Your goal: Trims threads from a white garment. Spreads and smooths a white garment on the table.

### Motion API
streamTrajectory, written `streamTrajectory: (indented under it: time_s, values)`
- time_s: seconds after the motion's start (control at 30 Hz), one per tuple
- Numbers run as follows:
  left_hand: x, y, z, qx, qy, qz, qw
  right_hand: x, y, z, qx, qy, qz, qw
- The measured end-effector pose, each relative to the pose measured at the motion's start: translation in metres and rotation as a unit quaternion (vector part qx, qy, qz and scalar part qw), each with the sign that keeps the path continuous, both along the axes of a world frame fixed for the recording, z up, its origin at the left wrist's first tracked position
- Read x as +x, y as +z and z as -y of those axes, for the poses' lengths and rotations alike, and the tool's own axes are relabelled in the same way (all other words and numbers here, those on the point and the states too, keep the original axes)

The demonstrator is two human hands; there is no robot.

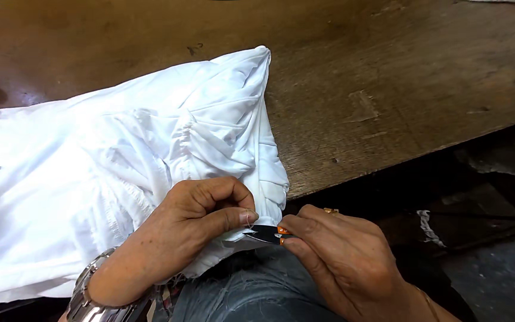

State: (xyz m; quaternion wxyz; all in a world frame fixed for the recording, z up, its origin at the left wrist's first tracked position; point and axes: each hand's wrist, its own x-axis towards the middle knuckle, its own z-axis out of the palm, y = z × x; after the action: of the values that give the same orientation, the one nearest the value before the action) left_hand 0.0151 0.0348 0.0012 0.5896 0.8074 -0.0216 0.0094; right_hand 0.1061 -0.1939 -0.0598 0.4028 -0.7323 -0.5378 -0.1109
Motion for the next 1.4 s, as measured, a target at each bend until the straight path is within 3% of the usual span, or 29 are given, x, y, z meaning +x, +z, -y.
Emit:
streamTrajectory:
  time_s: [0.3, 0.37, 0.43, 0.53, 0.7, 0.8, 0.9, 1.0, 1.1, 1.17, 1.4]
  values:
    - [0.001, -0.002, 0.002, 0.02, 0.009, -0.011, 1.0, -0.003, -0.004, -0.003, -0.004, -0.022, 0.047, 0.999]
    - [0.001, -0.002, 0.002, 0.018, 0.015, -0.016, 1.0, 0.0, -0.007, -0.001, 0.023, 0.008, -0.023, 0.999]
    - [0.0, -0.001, 0.002, 0.001, 0.02, -0.019, 1.0, 0.004, -0.008, 0.002, 0.065, 0.054, -0.179, 0.98]
    - [-0.001, -0.001, 0.003, -0.028, 0.017, -0.023, 0.999, 0.006, -0.008, 0.003, 0.099, 0.098, -0.415, 0.899]
    - [-0.002, 0.001, 0.003, -0.058, 0.0, -0.026, 0.998, 0.004, -0.006, -0.009, 0.092, 0.126, -0.474, 0.867]
    - [-0.005, 0.004, 0.002, -0.07, -0.009, -0.039, 0.997, 0.004, -0.006, -0.01, 0.103, 0.154, -0.534, 0.825]
    - [-0.005, 0.005, 0.002, -0.01, 0.006, -0.025, 1.0, 0.006, -0.004, -0.007, 0.101, 0.16, -0.564, 0.804]
    - [-0.003, 0.01, 0.002, 0.007, 0.014, -0.04, 0.999, 0.006, -0.002, -0.004, 0.105, 0.138, -0.545, 0.821]
    - [-0.001, 0.014, 0.0, -0.036, 0.013, -0.06, 0.997, 0.002, 0.001, -0.004, 0.117, 0.073, -0.402, 0.905]
    - [0.0, 0.014, 0.001, -0.044, 0.015, -0.059, 0.997, -0.002, 0.001, -0.003, 0.132, 0.055, -0.314, 0.939]
    - [0.003, 0.014, 0.001, -0.043, 0.01, -0.049, 0.998, -0.007, -0.003, -0.015, 0.113, 0.047, -0.149, 0.981]
